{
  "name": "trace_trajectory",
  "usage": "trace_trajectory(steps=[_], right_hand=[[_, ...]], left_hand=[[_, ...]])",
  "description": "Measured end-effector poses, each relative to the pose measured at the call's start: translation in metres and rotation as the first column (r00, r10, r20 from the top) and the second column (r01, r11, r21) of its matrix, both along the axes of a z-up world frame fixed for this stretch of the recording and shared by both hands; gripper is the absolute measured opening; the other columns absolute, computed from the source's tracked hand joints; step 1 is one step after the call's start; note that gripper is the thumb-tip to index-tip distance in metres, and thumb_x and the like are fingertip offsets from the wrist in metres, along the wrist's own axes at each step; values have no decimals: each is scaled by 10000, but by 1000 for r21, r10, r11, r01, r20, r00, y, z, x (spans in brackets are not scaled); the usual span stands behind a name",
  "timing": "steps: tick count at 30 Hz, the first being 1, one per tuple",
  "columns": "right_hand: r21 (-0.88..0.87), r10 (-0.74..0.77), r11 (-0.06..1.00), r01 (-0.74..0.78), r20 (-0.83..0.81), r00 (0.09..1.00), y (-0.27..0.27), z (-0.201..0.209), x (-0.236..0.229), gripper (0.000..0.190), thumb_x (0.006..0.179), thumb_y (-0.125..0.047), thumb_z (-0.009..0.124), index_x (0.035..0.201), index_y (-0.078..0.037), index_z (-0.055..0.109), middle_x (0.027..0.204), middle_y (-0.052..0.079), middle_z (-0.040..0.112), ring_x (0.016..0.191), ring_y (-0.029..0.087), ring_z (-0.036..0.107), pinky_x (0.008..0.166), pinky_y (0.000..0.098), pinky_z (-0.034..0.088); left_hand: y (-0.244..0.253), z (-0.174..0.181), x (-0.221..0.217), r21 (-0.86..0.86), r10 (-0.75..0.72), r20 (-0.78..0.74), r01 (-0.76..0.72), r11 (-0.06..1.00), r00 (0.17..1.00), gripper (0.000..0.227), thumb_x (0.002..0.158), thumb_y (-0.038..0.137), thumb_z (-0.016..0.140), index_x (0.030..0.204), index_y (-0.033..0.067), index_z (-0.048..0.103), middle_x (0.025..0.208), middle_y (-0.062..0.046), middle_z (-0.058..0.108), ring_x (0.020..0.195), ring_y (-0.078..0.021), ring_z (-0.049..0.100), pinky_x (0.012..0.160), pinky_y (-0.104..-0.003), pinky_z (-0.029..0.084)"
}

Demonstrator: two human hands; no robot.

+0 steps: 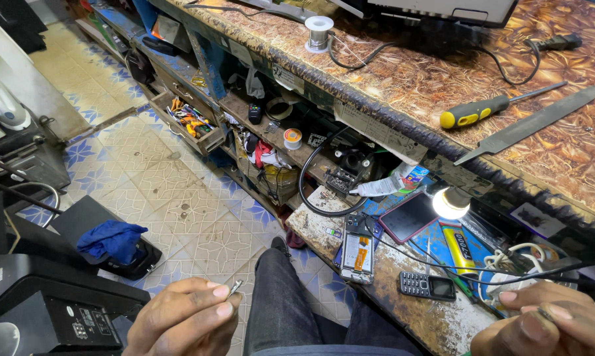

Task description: The person uses a prying tool to separate the screen from the back of a smartphone, then uses a screwdriver to remove screws from the internal frame. They detach a small circuit board and examine it in their hands.

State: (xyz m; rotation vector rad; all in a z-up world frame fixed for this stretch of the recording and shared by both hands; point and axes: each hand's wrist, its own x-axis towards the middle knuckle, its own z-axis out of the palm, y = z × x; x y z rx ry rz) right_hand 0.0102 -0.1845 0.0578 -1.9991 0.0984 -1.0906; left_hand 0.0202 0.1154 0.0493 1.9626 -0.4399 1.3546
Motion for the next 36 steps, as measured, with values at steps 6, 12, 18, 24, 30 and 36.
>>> trace_trajectory(steps=[6, 12, 18, 24, 30, 36], right_hand=[[60, 82, 994, -89, 109, 991, -49, -45, 10, 151, 1205, 102, 509, 1296, 37, 408, 1068, 211, 542, 981, 291, 635, 900, 306, 474], [226, 170, 957, -182, 72, 983, -39, -33, 24, 202, 1115, -62, 548, 962, 64, 507, 861, 219, 591, 599, 273, 594, 566, 315, 472], [488, 295, 808, -331, 152, 943, 9, -84, 23, 220, 980, -238, 683, 999, -37, 594, 884, 97, 590, 592, 175, 613, 611, 251, 515], [703, 722, 514, -492, -45, 690, 35, -81, 4, 146, 952, -127, 669, 977, 10, 629, 873, 136, 658, 652, 193, 660, 649, 279, 565], [745, 776, 423, -515, -5, 630, 36, -75, 0, 204, 962, -164, 666, 972, 36, 628, 895, 139, 618, 664, 209, 632, 599, 293, 558], [783, 807, 349, -514, 27, 590, 31, -78, -2, 225, 952, -168, 691, 991, 41, 617, 850, 144, 621, 632, 210, 627, 598, 287, 538]], left_hand=[[-1, -7, 14, -11, -126, 30, 126, 992, 992, 184, 788, 119, 820, 921, 128, 693, 889, -63, 740, 732, -98, 779, 723, -233, 688], [-34, -15, 20, -242, -223, -160, 181, 953, 962, 116, 784, 77, 806, 865, 73, 723, 813, -95, 758, 713, -145, 767, 712, -214, 638], [-80, -68, 1, -772, -586, -426, 62, 633, 689, 171, 817, 74, 814, 966, 11, 758, 853, -97, 785, 782, -136, 743, 749, -230, 601], [-108, -74, -7, -947, -890, -265, 75, 313, 372, 316, 880, 108, 788, 1155, -42, 753, 953, -104, 724, 844, -125, 705, 782, -226, 599], [-108, -72, -8, -954, -917, -226, 117, 277, 329, 313, 909, 164, 770, 1160, -23, 751, 925, -75, 678, 841, -130, 660, 755, -247, 566], [-111, -68, -13, -961, -931, -165, 160, 226, 326, 310, 908, 125, 770, 1150, -64, 727, 937, -111, 658, 778, -191, 709, 736, -274, 619]])
